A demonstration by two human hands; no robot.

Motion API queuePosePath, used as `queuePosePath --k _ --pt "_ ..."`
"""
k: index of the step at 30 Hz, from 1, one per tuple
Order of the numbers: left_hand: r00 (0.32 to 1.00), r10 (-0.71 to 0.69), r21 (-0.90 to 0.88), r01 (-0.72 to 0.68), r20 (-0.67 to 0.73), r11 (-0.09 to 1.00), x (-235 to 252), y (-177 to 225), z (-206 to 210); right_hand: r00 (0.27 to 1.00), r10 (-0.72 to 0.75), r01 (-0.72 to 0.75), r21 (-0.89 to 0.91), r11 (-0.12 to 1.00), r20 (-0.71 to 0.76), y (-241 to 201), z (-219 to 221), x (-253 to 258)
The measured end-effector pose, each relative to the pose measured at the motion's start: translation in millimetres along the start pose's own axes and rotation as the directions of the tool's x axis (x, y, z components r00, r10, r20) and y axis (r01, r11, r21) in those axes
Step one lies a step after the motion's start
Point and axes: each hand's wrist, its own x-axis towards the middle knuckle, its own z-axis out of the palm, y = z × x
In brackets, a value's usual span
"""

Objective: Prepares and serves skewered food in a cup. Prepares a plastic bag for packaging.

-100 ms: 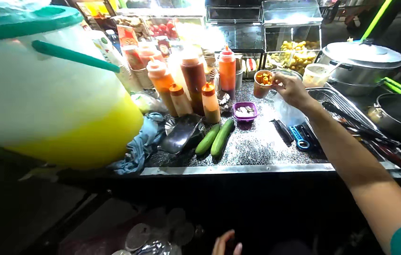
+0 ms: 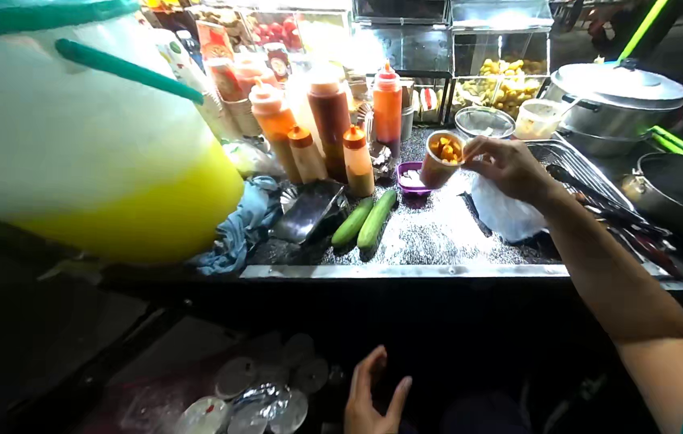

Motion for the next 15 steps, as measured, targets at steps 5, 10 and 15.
queuePosePath --k 5,10,15 --pt "0.979 0.198 -0.159 -0.203 -0.050 0.966 15 31 -6 0.933 -0.277 0.216 0.261 0.941 0.229 -91 28 -83" --pt "0.972 0.226 -0.358 -0.188 0.069 0.915 -10 35 -9 0.818 -0.469 0.321 0.412 0.853 0.334 -145 55 -136" --pt "0.986 0.165 -0.341 -0.148 0.020 0.928 -42 30 -6 0.856 -0.377 0.210 0.428 0.879 0.354 -164 67 -175"
